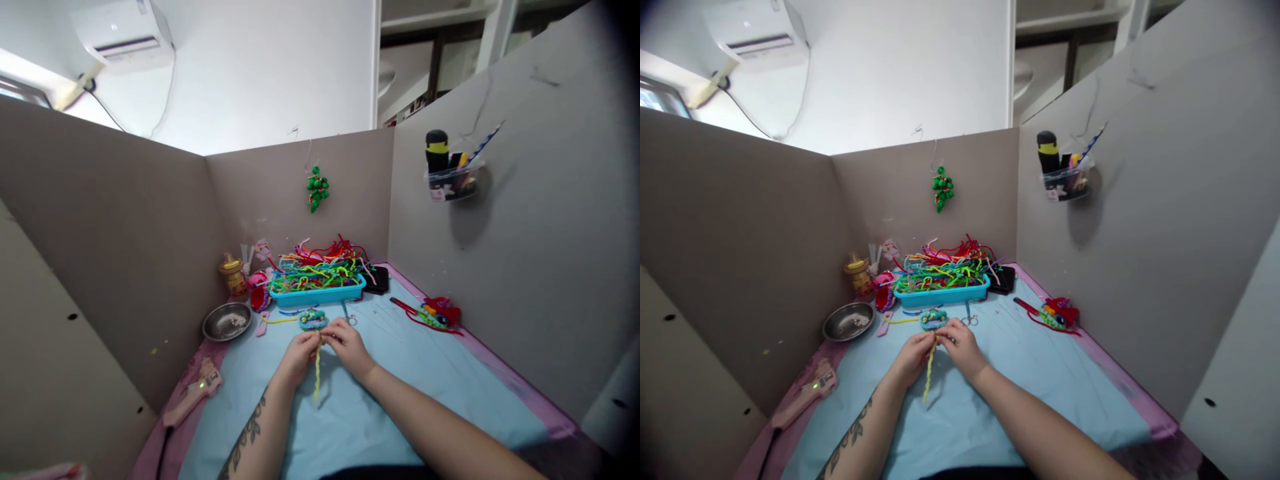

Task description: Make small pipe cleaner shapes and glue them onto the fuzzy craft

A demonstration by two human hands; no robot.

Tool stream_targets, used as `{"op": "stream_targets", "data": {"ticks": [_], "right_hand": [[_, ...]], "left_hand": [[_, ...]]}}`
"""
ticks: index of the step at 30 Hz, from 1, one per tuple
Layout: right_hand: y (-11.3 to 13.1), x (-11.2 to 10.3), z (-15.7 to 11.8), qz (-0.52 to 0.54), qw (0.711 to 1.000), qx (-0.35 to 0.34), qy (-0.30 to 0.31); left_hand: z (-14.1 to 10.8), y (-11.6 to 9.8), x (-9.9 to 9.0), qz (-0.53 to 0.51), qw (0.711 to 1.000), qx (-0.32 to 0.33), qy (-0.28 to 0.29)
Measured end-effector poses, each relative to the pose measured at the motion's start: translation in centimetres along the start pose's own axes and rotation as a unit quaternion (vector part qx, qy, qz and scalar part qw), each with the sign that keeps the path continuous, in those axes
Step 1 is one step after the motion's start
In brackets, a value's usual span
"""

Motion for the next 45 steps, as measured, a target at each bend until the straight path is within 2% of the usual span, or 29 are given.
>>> {"op": "stream_targets", "data": {"ticks": [6,16,23,30,37,45], "right_hand": [[0.6,-0.1,0.1,-0.019,1.0,-0.02,-0.002],[0.7,0.1,0.3,0.0,1.0,-0.006,0.011],[0.7,0.1,0.4,0.015,1.0,0.0,0.015],[0.7,0.1,0.1,0.018,1.0,-0.011,0.023],[0.5,0.3,-0.1,0.028,0.999,0.009,0.023],[0.4,0.4,-0.1,0.018,0.999,0.016,0.024]], "left_hand": [[-0.2,-0.2,0.3,-0.025,1.0,-0.011,0.007],[-0.3,0.3,-0.4,-0.013,0.999,-0.027,-0.021],[-0.4,-0.2,-0.1,-0.012,0.999,-0.009,-0.033],[-0.4,-0.6,0.2,-0.001,1.0,0.002,-0.017],[-0.3,-0.6,0.1,0.0,1.0,0.008,-0.016],[-0.2,-1.0,-0.2,0.026,0.998,0.031,-0.044]]}}
Point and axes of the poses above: each hand's wrist, its own z-axis towards the middle knuckle, its own x-axis out of the palm, y = z × x, the point moved 5 cm from there along z, towards the middle knuckle, and after that the axes turned 13 degrees about y, right-handed, at the moved point
